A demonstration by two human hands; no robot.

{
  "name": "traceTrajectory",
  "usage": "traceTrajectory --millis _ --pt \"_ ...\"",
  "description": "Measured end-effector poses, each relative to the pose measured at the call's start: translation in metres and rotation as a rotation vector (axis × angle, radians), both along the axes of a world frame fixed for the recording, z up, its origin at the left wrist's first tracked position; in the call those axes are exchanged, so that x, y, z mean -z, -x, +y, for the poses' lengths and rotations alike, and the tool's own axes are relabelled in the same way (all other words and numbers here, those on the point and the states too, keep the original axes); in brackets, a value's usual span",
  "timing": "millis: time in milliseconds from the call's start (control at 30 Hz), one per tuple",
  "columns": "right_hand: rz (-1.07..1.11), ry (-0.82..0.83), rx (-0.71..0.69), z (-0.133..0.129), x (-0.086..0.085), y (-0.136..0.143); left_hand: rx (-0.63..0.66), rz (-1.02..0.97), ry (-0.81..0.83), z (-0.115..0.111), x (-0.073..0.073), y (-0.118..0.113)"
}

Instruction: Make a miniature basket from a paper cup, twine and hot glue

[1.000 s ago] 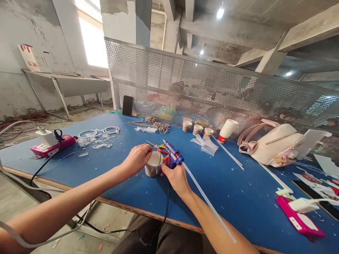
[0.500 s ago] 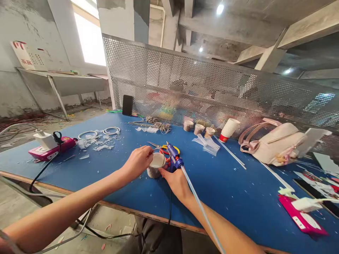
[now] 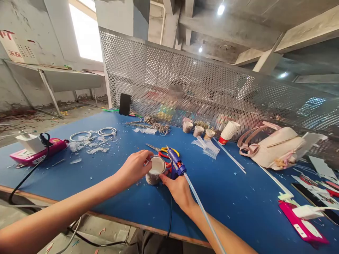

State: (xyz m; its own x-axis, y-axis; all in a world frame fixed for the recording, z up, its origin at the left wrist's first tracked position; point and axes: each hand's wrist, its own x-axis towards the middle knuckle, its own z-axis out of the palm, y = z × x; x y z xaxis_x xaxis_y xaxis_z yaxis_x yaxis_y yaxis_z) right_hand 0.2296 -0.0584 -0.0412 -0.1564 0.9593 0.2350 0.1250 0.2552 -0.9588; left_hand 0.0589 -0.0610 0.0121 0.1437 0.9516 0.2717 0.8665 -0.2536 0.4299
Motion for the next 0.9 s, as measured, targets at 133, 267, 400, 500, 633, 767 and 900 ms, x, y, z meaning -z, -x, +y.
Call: traceTrajectory --millis 133,267,400,500,633,767,900 --pt "-0.009 0.013 -0.004 0.001 0.002 -0.002 0.053 -0.047 0.016 0.001 -0.005 0.007" --pt "0.012 0.036 -0.023 0.003 0.004 -0.006 0.156 -0.217 0.13 0.004 -0.008 0.024" --pt "0.025 0.039 -0.042 0.007 0.0 -0.011 0.373 -0.376 0.356 0.006 -0.008 0.039" --pt "0.009 0.037 -0.048 0.009 -0.003 -0.015 0.419 -0.385 0.399 0.006 -0.004 0.038" --pt "-0.052 0.046 -0.065 0.01 -0.006 -0.019 0.325 -0.38 0.327 0.005 0.006 0.027" --pt "-0.133 0.08 -0.031 0.009 -0.015 -0.023 0.257 -0.368 0.239 0.001 0.019 0.019" --pt "-0.169 0.129 -0.013 0.011 -0.027 -0.024 0.152 -0.372 0.234 -0.006 0.028 0.011"
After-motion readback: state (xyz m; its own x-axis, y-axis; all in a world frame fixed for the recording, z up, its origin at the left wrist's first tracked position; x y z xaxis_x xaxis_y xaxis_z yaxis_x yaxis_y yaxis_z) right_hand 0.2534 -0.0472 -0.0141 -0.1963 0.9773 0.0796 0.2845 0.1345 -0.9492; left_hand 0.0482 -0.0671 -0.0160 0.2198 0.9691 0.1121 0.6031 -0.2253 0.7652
